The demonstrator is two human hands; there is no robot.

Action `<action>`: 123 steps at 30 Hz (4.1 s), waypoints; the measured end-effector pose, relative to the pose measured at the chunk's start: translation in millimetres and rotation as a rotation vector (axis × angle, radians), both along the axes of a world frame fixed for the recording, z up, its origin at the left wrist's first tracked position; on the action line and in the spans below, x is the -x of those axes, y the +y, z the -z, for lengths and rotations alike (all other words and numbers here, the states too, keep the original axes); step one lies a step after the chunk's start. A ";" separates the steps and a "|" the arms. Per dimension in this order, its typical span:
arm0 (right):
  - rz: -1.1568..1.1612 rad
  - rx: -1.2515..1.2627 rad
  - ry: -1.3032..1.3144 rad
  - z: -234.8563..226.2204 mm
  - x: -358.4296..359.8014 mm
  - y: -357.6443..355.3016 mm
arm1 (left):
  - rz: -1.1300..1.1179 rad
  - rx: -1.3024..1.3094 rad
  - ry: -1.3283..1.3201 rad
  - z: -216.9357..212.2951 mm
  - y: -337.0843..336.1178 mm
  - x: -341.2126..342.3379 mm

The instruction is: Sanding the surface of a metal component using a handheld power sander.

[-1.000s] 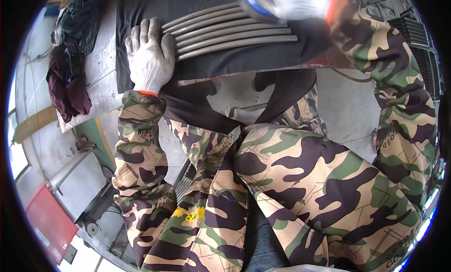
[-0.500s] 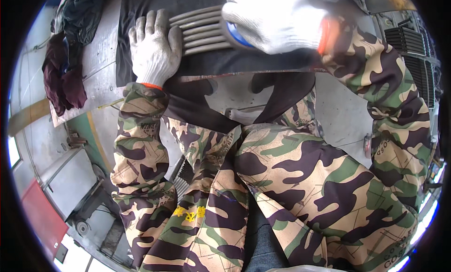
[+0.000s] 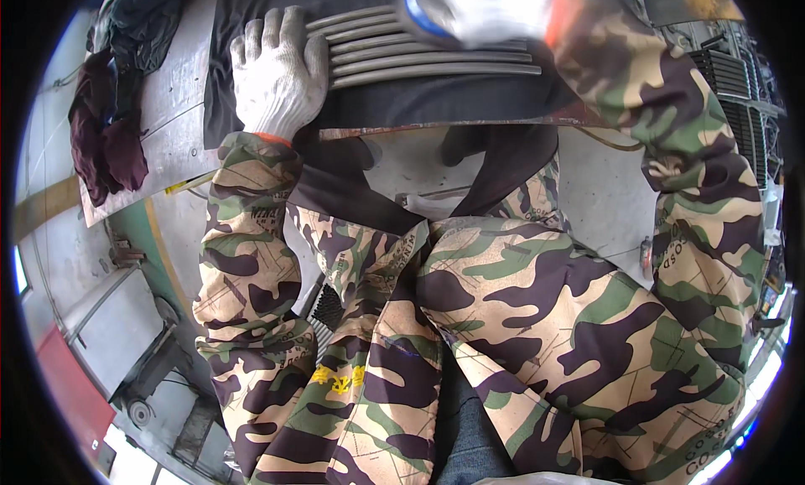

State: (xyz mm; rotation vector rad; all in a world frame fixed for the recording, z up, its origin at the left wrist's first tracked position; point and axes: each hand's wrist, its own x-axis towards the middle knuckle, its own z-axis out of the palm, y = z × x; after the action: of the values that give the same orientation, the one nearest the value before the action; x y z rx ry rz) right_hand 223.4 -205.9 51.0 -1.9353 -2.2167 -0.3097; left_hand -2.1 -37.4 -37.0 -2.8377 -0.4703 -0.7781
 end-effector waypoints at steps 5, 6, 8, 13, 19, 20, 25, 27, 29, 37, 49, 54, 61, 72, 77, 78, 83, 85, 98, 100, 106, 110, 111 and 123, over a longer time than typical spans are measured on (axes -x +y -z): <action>-0.101 0.032 0.095 -3.4 24.3 -19.0 | -0.098 0.110 0.126 3.4 -4.4 3.6; -0.119 0.082 0.144 -8.1 28.8 -23.4 | -0.100 0.114 0.127 0.7 -4.7 2.1; -0.105 0.030 0.094 -6.2 24.2 -16.3 | -0.082 0.122 0.132 -2.6 -0.4 -2.2; 0.036 -0.042 -0.014 7.9 2.7 12.7 | -0.087 0.047 0.113 5.5 14.4 -4.2; -0.015 0.036 0.017 -10.5 21.6 0.3 | -0.051 -0.044 0.065 8.9 32.1 -26.1; 0.047 0.068 0.036 -11.3 20.6 11.0 | -0.080 -0.013 0.098 8.8 35.8 -23.8; 0.027 0.021 0.021 -3.8 26.3 14.7 | -0.113 -0.102 0.092 17.1 46.2 -20.9; 0.035 0.130 0.010 -6.1 26.6 -8.0 | -0.076 -0.084 0.070 28.5 34.1 -39.0; 0.003 0.043 0.026 -10.3 24.3 2.1 | -0.039 -0.066 0.049 17.3 34.6 -27.5; -0.020 0.020 0.029 -3.5 23.4 -8.4 | 0.022 -0.140 0.101 12.3 28.8 -34.7; 0.056 -0.043 -0.037 -3.1 -25.2 -22.1 | -0.103 -0.030 0.129 1.8 29.6 -45.8; 0.075 0.031 -0.033 -2.4 -22.2 -20.1 | -0.124 0.013 0.142 8.7 41.2 -44.1; 0.151 0.014 -0.091 2.5 -44.0 -18.2 | -0.096 0.015 0.133 13.0 33.0 -43.3; 0.090 -0.061 -0.031 6.6 -30.7 -23.9 | -0.051 -0.111 0.102 19.8 57.1 -44.9; 0.144 0.054 -0.038 -7.2 -25.9 -11.6 | -0.053 -0.122 0.093 20.0 48.8 -44.3; 0.143 -0.002 -0.065 1.0 -36.1 -7.0 | -0.056 -0.077 0.050 20.2 45.4 -47.3; 0.006 -0.014 -0.022 0.7 -10.8 -14.4 | -0.062 -0.051 0.040 14.3 37.4 -48.2; -0.006 0.015 0.015 -8.7 0.9 -7.9 | -0.059 -0.072 -0.039 12.9 40.6 -45.7; 0.164 0.111 -0.074 -3.0 -2.8 18.3 | -0.114 0.302 0.051 -9.1 4.5 -59.9; 0.141 0.076 -0.068 -6.8 0.0 30.6 | -0.040 0.222 -0.003 -9.6 17.8 -40.8; -0.007 0.056 -0.024 -18.1 32.3 24.5 | -0.156 0.250 0.072 -18.3 9.1 -30.0; 0.006 0.024 -0.043 -1.5 12.6 35.2 | -0.301 0.312 0.048 -4.1 8.6 -36.7; -0.029 -0.010 -0.023 3.6 10.7 34.6 | -0.269 0.315 0.043 -2.7 8.2 -38.0; -0.058 0.038 0.007 3.5 3.0 1.4 | -0.221 0.319 -0.013 -17.7 6.9 -48.7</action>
State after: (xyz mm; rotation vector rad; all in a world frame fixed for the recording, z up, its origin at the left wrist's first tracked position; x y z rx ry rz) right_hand 220.4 -204.5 47.5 -1.8828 -2.2855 -0.2538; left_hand 46.6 -30.5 -19.3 -2.9907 -0.9704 -0.7365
